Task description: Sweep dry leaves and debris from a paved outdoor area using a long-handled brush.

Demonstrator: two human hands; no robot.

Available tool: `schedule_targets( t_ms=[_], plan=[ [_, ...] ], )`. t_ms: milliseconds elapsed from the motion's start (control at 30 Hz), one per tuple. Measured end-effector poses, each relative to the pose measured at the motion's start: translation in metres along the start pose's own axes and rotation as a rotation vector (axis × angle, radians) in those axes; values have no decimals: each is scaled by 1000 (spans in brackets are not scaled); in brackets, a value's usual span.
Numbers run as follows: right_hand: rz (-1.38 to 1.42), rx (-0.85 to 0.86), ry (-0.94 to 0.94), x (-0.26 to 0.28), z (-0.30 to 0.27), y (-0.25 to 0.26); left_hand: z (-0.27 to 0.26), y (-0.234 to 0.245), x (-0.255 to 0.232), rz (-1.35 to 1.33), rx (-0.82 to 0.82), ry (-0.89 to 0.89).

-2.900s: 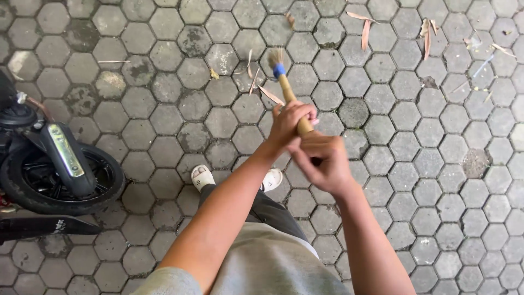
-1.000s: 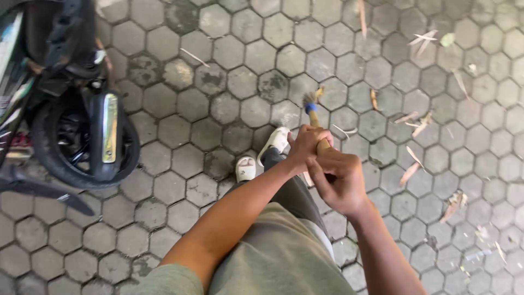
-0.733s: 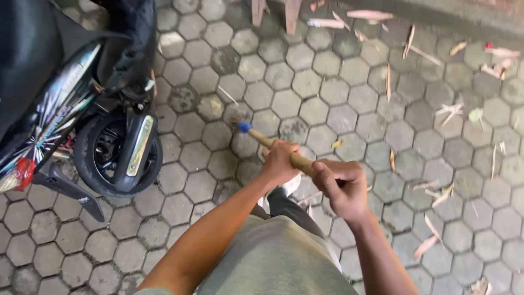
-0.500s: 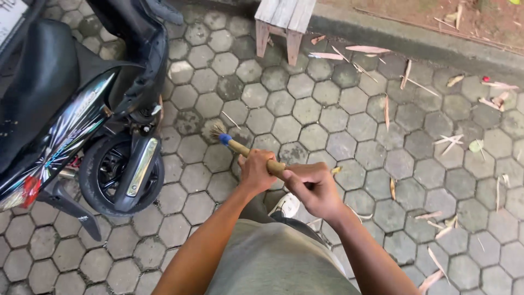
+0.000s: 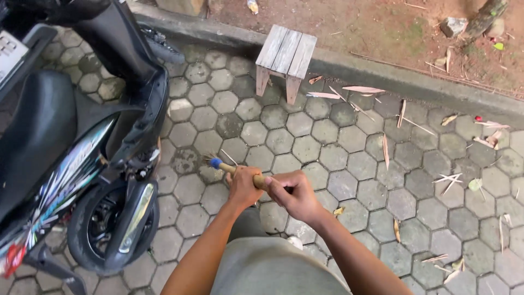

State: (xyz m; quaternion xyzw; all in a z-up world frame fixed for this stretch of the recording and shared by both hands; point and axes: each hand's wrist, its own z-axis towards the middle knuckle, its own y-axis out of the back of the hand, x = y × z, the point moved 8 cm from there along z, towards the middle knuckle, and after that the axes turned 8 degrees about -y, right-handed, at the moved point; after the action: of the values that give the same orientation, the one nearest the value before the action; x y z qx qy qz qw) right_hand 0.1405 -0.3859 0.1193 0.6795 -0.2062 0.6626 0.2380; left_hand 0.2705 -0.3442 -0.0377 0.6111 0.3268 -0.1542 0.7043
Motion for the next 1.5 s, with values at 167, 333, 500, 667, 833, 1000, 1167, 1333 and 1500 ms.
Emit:
schedule_targets(
  t_ms=[167, 333, 500, 667, 833, 1000, 1167, 1333, 1500],
  plan=[
    [27, -17, -151, -67, 96, -15, 61, 1, 88, -10, 73, 67],
    [-83, -89, -325, -133, 130, -24, 76, -76, 172, -53, 219, 16],
    [-321, -192, -258, -49, 124, 19, 105, -74, 71, -166, 338, 17],
    [-416, -296, -289, -21, 107, 49, 127, -94, 0, -284, 423, -123],
    [-552, -307, -217, 21, 127, 38, 144, -73, -35, -405, 503, -234],
    [-480, -278, -115, 30, 140, 39, 161, -41, -11, -417, 316, -337],
    [-337, -287, -162, -23, 151, 52, 174, -32, 39, -183, 339, -188],
    [-173, -213, -170, -56, 165, 67, 181, -43, 63, -79, 368, -74],
    [-254, -165, -296, -72, 155, 121, 192, -135, 41, -120, 495, -236]
  ],
)
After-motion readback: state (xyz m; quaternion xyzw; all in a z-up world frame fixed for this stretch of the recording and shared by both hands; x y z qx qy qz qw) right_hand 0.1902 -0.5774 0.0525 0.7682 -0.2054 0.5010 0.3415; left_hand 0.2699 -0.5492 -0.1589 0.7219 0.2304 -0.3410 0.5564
